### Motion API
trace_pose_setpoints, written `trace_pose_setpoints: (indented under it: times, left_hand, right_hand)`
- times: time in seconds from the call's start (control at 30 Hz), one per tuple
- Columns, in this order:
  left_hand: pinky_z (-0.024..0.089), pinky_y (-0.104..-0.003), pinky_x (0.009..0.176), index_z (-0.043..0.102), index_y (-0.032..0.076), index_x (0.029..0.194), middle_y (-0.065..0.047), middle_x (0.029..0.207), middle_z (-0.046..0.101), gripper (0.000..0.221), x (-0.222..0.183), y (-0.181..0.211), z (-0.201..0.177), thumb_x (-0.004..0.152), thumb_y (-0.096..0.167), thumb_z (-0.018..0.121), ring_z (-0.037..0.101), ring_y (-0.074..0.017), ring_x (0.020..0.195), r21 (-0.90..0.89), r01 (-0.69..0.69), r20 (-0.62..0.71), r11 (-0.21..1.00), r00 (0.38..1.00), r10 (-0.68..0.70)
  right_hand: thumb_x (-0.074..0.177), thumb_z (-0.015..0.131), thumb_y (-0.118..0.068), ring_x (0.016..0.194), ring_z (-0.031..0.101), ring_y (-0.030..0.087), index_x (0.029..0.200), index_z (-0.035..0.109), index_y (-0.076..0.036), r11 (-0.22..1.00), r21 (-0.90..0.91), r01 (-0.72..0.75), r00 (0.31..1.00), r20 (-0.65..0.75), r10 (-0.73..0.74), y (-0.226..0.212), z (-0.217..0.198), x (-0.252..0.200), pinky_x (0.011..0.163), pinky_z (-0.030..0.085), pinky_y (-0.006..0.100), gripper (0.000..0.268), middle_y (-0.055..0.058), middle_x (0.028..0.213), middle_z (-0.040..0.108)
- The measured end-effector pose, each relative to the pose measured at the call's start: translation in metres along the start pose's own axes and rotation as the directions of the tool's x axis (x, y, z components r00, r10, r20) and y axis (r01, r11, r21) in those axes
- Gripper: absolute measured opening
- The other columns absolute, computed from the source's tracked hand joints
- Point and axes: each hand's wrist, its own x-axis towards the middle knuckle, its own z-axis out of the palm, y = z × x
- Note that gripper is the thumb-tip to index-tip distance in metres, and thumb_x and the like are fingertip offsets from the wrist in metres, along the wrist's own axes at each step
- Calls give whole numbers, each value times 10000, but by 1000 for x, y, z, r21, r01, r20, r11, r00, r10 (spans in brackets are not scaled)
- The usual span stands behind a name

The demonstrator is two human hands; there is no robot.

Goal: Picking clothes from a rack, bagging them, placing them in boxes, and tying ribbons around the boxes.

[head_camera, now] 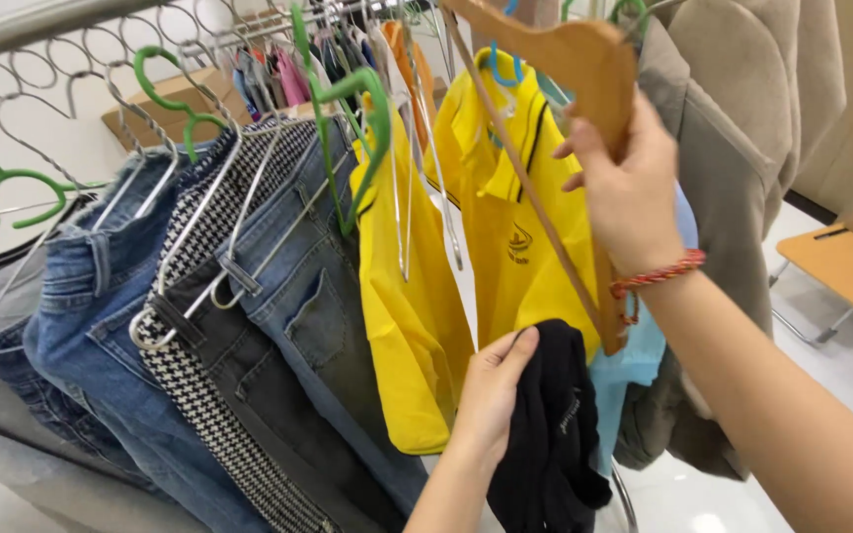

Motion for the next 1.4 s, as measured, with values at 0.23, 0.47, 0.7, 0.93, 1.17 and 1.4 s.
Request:
trace_pose_setpoints:
  times: [0.23, 0.47, 0.7, 0.93, 1.17, 1.4]
  left_hand:
    - [585, -275, 967, 808, -28, 1136, -137, 1119, 817, 315, -4, -14, 20, 950, 216, 739, 742, -164, 1012, -16, -5, -17, 1000, 1000, 4]
    - [555, -260, 958, 809, 11, 1125, -32, 1053, 782, 308, -41, -19, 63, 1004, 267, 688, 691, -116, 1006, 125, -11, 80, 992, 997, 1]
    - [509, -246, 1069, 801, 56, 1188, 17, 1141, 777, 368, -89, -35, 80, 982, 332, 670, 673, -81, 1110, 244, 7, 113, 970, 993, -36]
    - [472, -332, 1149, 683, 74, 1162, -67, 1205, 697, 355, -121, -76, 55, 903, 309, 743, 660, -179, 1214, 85, -88, -28, 992, 995, 91]
    - [493, -321, 1134, 763, 27, 1286, -80, 1310, 768, 394, -162, -65, 34, 989, 254, 639, 675, -184, 1269, -3, -81, -94, 997, 992, 81]
    - [576, -297, 853, 748, 46, 950, -72, 946, 772, 244, -137, -84, 8, 1043, 263, 685, 708, -141, 897, -165, -241, -196, 956, 958, 207]
  right_hand:
    - [1047, 589, -600, 557, 474, 117, 1108, 468, -164, 927, 259, -271, 898, -280, 340, -13, -117, -82, 453, 337, 250, 457, 59, 883, 584]
    - [852, 472, -828, 376, 334, 139, 688, 411, -157, 899, 328, -290, 769, -479, 423, -8, -150, -143, 382, 301, 291, 693, 28, 501, 368]
    - [750, 394, -870, 315, 210, 140, 561, 495, -132, 737, 604, -303, 729, -351, 587, 21, -158, -201, 371, 168, 278, 769, 2, 387, 310]
    - [901, 354, -879, 300, 345, 168, 589, 420, -123, 807, 379, -452, 748, -332, 575, 79, -190, -291, 296, 183, 287, 821, 63, 397, 384]
    - [1057, 416, -787, 341, 449, 183, 817, 560, -48, 893, 72, -445, 835, -326, 443, 109, -272, -337, 310, 288, 278, 790, 130, 487, 509]
    - [1124, 649, -389, 494, 576, 287, 1049, 558, 80, 919, -20, -393, 898, -221, 380, 115, -345, -351, 485, 522, 380, 483, 192, 671, 545]
